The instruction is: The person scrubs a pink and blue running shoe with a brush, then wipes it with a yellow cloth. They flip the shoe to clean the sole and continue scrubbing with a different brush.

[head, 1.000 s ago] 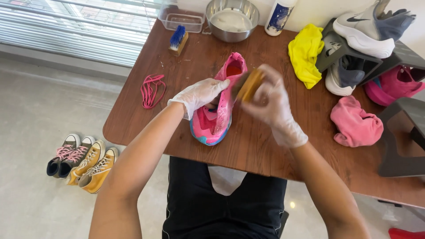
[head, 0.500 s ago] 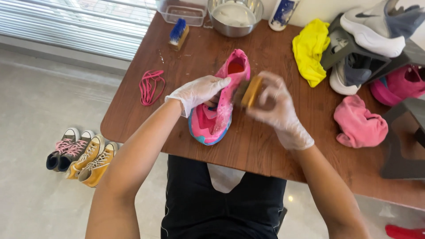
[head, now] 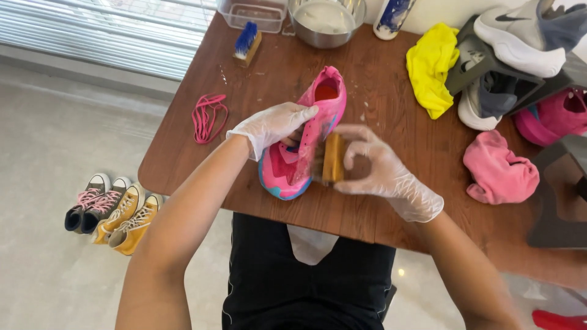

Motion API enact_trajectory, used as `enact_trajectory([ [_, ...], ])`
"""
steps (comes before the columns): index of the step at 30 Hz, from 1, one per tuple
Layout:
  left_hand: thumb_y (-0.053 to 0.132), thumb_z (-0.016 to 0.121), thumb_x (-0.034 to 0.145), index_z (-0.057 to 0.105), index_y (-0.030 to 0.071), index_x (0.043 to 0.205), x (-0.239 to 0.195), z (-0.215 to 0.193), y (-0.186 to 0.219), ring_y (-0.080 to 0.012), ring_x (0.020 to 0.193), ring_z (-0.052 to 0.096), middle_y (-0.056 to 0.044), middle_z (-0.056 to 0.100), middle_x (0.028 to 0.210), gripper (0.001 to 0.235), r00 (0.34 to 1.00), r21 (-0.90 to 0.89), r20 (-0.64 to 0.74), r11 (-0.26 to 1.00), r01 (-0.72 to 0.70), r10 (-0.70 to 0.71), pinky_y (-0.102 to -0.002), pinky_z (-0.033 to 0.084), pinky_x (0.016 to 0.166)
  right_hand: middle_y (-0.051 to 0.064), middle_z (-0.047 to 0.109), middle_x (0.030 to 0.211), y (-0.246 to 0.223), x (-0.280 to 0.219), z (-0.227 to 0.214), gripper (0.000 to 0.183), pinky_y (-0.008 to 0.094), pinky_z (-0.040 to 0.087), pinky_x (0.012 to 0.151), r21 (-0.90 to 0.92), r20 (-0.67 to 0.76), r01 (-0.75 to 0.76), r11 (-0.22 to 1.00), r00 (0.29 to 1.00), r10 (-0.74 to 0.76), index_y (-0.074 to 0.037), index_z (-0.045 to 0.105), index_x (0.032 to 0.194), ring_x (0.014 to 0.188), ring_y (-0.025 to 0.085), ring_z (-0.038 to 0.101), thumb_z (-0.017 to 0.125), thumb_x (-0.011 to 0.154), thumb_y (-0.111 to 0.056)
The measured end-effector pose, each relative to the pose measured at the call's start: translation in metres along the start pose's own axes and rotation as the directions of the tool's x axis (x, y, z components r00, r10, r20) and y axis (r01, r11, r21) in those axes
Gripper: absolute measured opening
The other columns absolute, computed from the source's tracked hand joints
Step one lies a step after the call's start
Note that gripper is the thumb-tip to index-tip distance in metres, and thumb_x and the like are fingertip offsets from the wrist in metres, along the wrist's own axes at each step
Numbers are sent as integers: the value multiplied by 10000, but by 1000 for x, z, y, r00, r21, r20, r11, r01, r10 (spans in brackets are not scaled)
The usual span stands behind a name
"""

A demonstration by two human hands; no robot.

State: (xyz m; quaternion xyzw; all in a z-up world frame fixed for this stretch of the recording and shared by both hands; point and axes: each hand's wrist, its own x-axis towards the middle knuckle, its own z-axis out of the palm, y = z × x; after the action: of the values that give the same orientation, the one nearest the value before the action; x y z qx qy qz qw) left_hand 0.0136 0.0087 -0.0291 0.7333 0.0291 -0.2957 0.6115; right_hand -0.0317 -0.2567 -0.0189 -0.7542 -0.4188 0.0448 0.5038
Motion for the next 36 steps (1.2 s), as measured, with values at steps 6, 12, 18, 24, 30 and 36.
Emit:
enact_trajectory([
  [6,706,613,862,659,150,1346,16,-2,-17,-344,939,770,-189,716,905,739,998,-27,-59,999,-33,31,-503,593,884,153,446,1530,-19,17,-5,447,471,397,1176,-235,-474,-229,945,875,94,-92,539,793,1373,399,522,970,717,-184],
  [12,645,625,909,698,147,1296,37,-9,-35,-264,682,759,-126,656,709,634,995,-19,-88,999,-48,46,-472,625,829,158,518,1407,-31,12,46,460,469,444,1106,-362,-289,-80,929,957,-30,-116,557,757,1293,420,556,963,594,-259],
  [18,562,574,956,649,98,1335,21,3,-19,-416,1081,716,-310,672,1190,604,989,23,-129,997,-72,75,-528,568,936,185,588,1413,-85,-4,22,425,494,453,1070,-167,-66,-7,986,998,-4,-113,576,754,1247,407,613,950,595,-239],
  [24,367,458,971,719,282,1242,-51,12,59,-442,1050,673,-191,731,1079,385,852,761,-63,578,-296,519,-577,543,921,191,503,1506,-63,-36,-26,405,466,408,1148,-93,-229,-93,991,971,70,-87,580,800,1268,324,578,941,690,-234],
  [30,261,465,899,719,298,1195,-2,-2,56,-377,1223,603,-110,717,1192,391,874,941,112,233,-247,473,-565,519,977,177,489,1513,-73,-70,-27,368,442,445,1106,45,-376,-183,982,908,186,-78,558,813,1224,266,585,902,720,-169],
  [36,614,405,1018,775,191,1029,8,23,83,-299,930,634,-107,682,1055,562,963,968,172,-217,-126,209,-459,431,869,144,508,1448,-80,-88,-27,261,428,403,1189,115,-397,-283,952,866,305,-212,553,840,1386,233,517,800,755,-225],
])
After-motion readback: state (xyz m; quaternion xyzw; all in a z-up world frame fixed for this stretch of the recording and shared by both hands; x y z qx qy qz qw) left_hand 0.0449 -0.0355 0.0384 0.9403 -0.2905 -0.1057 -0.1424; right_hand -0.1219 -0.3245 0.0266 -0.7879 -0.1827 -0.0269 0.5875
